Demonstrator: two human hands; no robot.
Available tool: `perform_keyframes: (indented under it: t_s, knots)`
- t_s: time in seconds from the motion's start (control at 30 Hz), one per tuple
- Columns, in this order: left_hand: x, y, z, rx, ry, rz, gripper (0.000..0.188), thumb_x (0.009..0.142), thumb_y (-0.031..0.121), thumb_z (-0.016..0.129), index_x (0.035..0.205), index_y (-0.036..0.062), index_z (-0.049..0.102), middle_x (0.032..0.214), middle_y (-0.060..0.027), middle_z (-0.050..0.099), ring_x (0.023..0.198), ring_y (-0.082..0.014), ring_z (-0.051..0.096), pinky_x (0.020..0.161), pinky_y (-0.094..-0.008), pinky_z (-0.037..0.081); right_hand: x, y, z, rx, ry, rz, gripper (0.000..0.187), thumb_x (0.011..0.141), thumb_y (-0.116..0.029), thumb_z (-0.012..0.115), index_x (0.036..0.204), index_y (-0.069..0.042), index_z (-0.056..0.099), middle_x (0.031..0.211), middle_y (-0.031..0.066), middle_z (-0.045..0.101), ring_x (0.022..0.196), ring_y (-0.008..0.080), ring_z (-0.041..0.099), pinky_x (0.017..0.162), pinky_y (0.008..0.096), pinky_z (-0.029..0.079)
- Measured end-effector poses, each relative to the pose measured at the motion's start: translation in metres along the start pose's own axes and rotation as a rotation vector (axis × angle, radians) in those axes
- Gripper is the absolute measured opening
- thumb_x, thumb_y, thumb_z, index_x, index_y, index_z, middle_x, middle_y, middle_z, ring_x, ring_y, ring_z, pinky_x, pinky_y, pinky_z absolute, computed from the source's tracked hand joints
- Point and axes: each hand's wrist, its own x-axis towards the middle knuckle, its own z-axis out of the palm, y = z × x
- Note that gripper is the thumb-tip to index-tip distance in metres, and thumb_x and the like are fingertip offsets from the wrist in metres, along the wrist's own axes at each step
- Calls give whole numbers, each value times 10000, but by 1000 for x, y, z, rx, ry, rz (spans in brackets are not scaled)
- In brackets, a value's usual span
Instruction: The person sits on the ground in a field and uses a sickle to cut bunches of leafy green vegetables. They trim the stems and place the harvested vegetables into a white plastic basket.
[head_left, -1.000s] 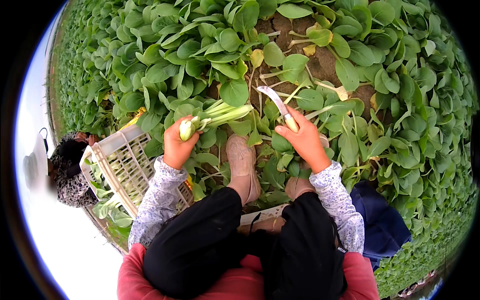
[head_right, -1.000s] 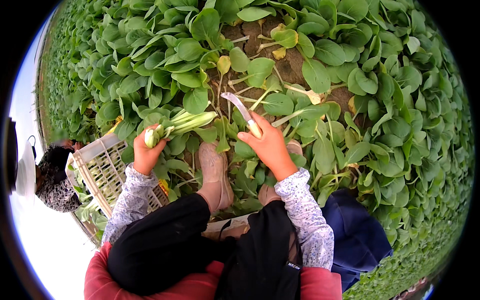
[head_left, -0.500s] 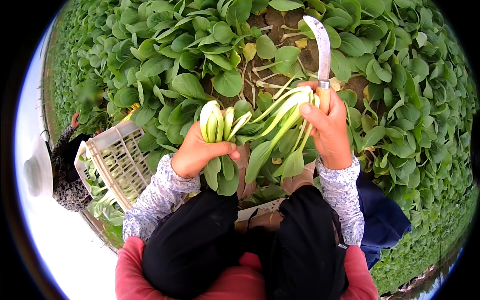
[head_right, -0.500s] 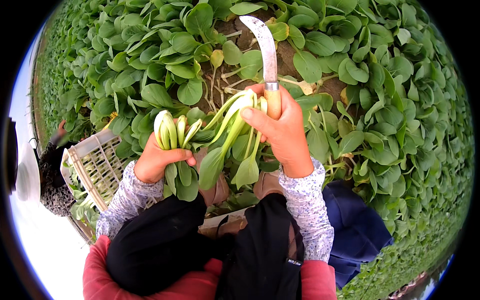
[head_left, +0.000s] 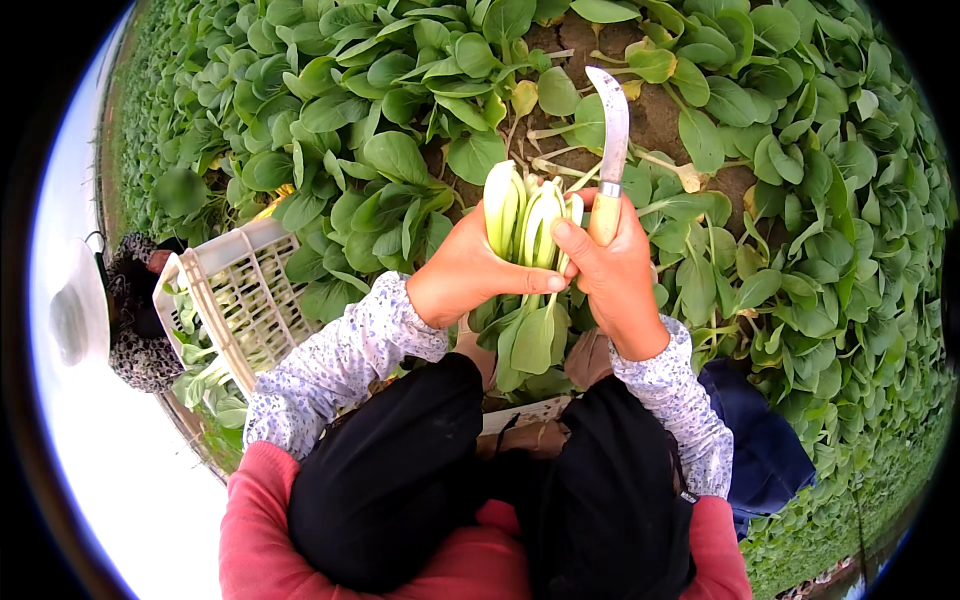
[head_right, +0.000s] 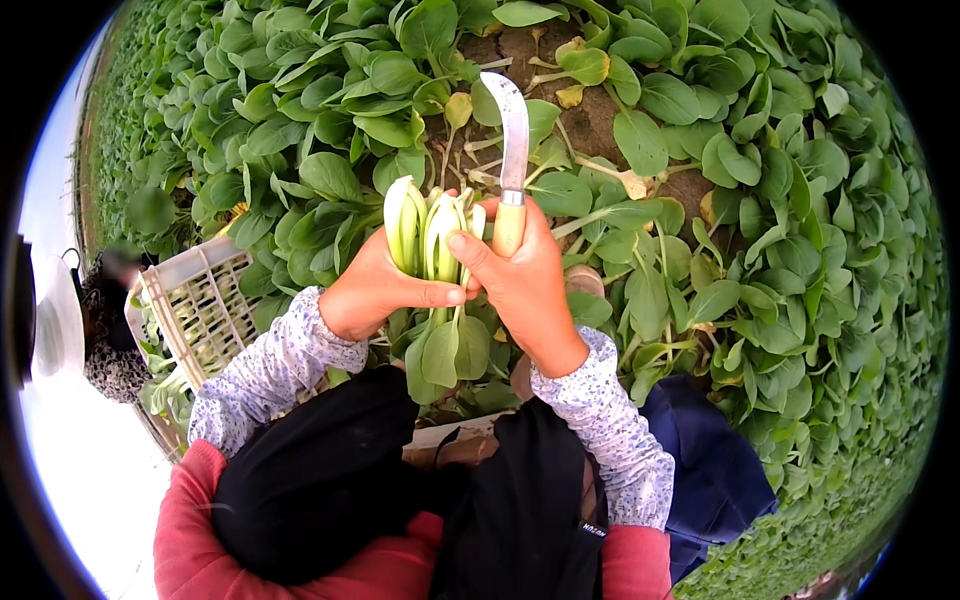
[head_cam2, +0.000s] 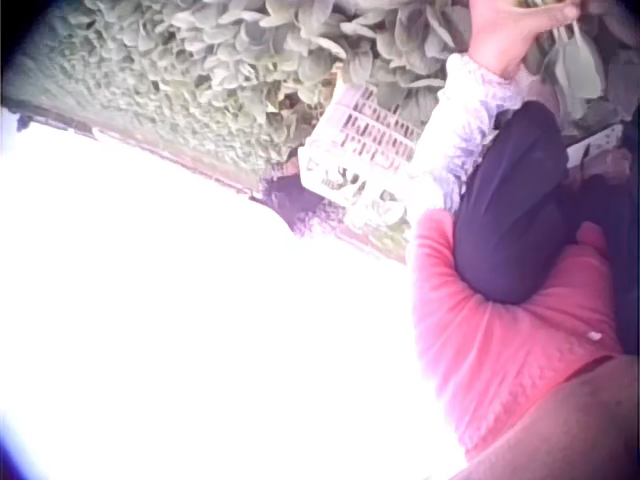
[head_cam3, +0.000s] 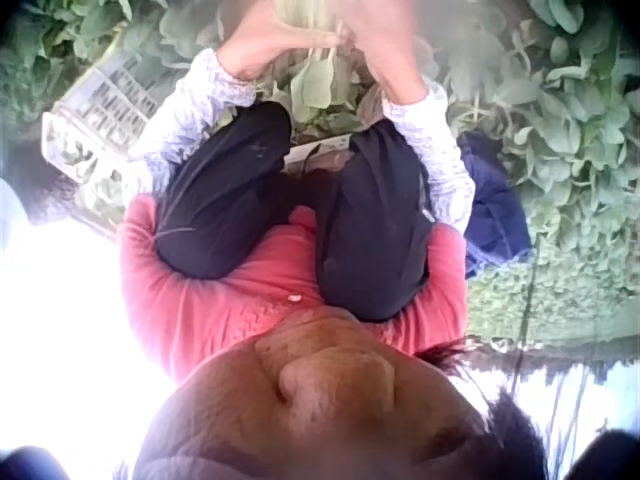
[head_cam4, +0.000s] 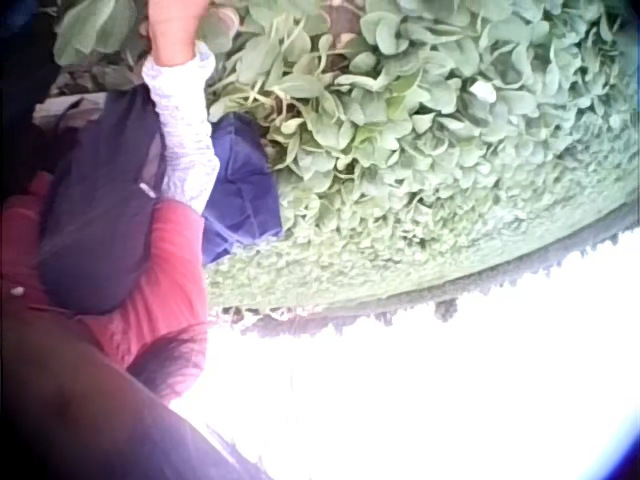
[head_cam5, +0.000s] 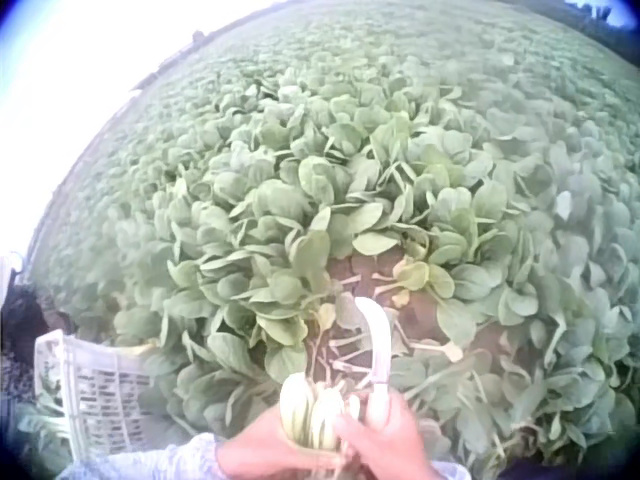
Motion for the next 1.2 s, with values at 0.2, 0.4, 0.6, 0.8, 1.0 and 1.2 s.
perform_keyframes:
  t_s: [0.2, 0.4, 0.6, 0.8, 1.0, 1.2]
  knots:
    - [-7, -13, -4, -83, 65, -81, 493, 715, -50, 698, 1178, 3, 538, 1042, -56, 628, 947, -144, 609, 839, -290, 493, -4, -4, -16, -214, -89, 118, 394, 807, -112, 718, 1099, 2, 479, 812, 25, 565, 580, 76, 521, 498, 216, 445]
    - [-16, 6, -37, 697, -55, -16, 483, 659, 40, 683, 1116, -19, 542, 935, -68, 645, 841, -116, 578, 743, -296, 491, 2, -3, -48, -746, -177, -31, 228, 788, -115, 711, 944, -5, 586, 723, 32, 580, 611, 112, 532, 561, 250, 442]
    - [-34, 29, -62, 1399, 73, 338, 745, 562, 57, 669, 1280, 42, 473, 1219, -199, 544, 851, -346, 618, 762, -384, 511, 23, 5, -62, -1034, -45, -175, 208, 811, -144, 684, 922, -9, 572, 789, 99, 572, 665, 231, 568, 615, 330, 458]
    - [-61, -11, -106, 1914, 330, -123, 741, 605, 0, 628, 1315, 28, 420, 1348, -208, 447, 768, -292, 639, 651, -361, 532, 40, 29, -17, -1163, -357, -207, 313, 918, -307, 527, 1123, -78, 583, 980, 131, 575, 830, 358, 601, 689, 421, 488]
    - [-84, -53, -123, 1923, 409, 238, 606, 690, 7, 556, 1289, 26, 467, 1245, -143, 563, 761, -240, 623, 654, -323, 527, 72, 81, -3, -1227, -425, -143, 331, 960, -262, 468, 1259, -138, 542, 1068, 169, 610, 923, 339, 597, 783, 395, 483]
    - [-88, -56, -128, 1886, 419, 226, 616, 671, 5, 562, 1281, 49, 485, 1221, -102, 584, 793, -227, 616, 687, -323, 522, 89, 104, 5, -1325, -468, -168, 317, 942, -241, 494, 1230, -124, 558, 987, 203, 629, 865, 376, 600, 744, 431, 487]
